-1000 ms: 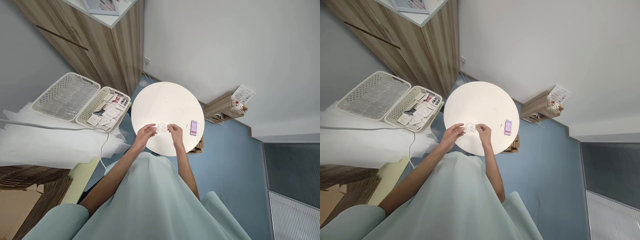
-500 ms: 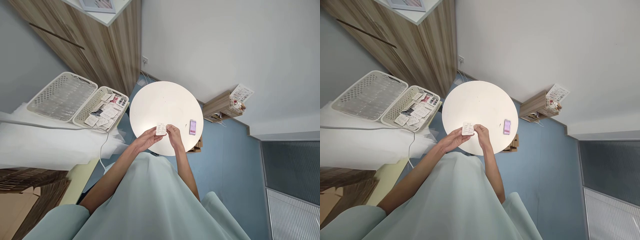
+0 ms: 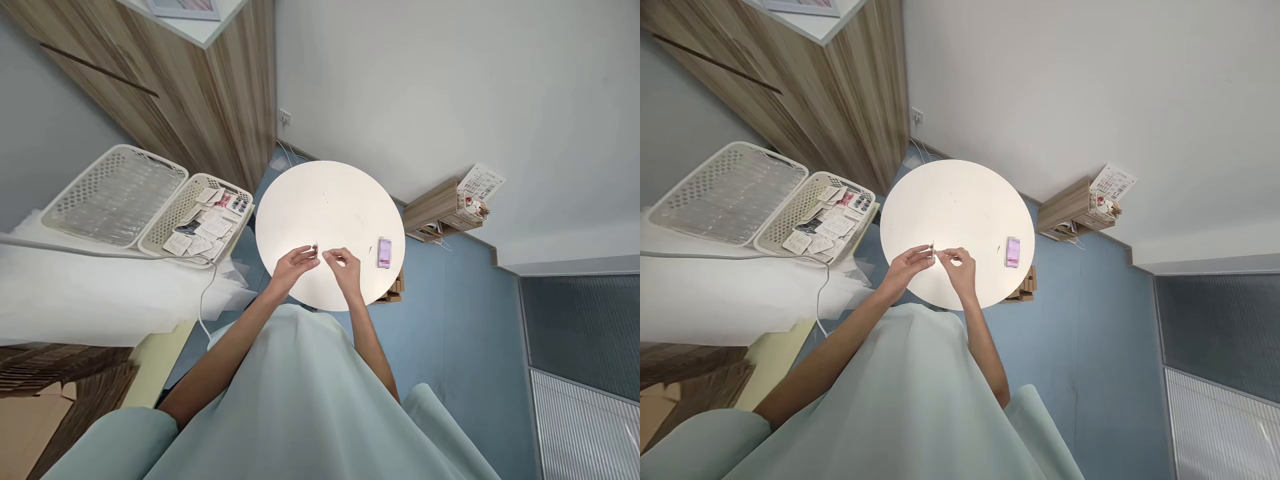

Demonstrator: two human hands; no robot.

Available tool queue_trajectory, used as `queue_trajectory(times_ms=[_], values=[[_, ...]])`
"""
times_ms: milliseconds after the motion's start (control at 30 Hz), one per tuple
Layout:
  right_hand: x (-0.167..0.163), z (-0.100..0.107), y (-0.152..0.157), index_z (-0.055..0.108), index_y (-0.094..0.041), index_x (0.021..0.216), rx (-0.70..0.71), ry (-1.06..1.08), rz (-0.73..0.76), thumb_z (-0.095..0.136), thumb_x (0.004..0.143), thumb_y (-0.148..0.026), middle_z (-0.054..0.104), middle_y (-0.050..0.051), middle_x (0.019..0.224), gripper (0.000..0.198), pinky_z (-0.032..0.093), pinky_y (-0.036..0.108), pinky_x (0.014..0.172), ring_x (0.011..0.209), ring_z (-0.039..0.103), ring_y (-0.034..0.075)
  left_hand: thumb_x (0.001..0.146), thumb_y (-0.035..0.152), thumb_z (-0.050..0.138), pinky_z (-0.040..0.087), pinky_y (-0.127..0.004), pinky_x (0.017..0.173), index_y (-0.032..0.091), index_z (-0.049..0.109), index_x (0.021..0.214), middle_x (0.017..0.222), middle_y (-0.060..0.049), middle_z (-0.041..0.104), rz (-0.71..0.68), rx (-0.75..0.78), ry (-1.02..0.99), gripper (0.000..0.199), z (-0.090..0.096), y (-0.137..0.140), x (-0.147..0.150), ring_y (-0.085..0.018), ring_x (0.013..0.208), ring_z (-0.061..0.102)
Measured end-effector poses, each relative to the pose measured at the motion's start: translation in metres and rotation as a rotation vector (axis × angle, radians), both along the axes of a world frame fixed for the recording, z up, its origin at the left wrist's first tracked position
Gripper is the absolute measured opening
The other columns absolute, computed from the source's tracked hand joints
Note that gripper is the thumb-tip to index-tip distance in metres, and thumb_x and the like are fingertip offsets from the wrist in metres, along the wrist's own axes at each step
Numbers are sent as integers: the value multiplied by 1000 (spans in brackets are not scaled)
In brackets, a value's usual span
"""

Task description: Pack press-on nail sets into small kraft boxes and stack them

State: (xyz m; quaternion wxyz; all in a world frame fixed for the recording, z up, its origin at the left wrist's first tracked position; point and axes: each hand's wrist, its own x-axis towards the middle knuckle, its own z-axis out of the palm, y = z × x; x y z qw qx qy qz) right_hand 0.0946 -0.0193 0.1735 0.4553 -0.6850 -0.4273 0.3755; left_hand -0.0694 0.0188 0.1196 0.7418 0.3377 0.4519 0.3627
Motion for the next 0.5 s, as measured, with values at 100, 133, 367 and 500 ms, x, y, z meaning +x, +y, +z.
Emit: queue_trajectory(times_ms=[100,133,367,500], values=[[-6,-3,-1,79,-25,87,-19,-46,3,78,90,-58,77,2,94,33,56,37,95,95,68,22,64,55,103,55,-58,118,19,71,134,139,-18,77,24,64,67,85,-4,1,4,-38,134,71],[-8,-5,-1,79,-25,87,-23,-59,-6,77,91,-59,77,2,93,34,56,37,94,93,68,21,63,56,102,56,-58,117,19,70,135,139,-18,77,31,89,88,87,-6,1,5,-38,133,71],[7,-20,2,78,-23,87,-39,-85,-96,74,90,-53,77,4,93,31,56,36,90,93,70,22,68,57,98,57,-53,114,20,68,136,137,-18,78,64,175,128,82,-8,2,7,-35,131,73],[24,-21,5,78,-22,86,-78,12,-122,75,87,-54,79,4,94,32,55,35,88,93,69,22,74,57,93,60,-49,106,19,71,132,126,-16,81,72,137,127,73,-1,5,2,-32,116,78]])
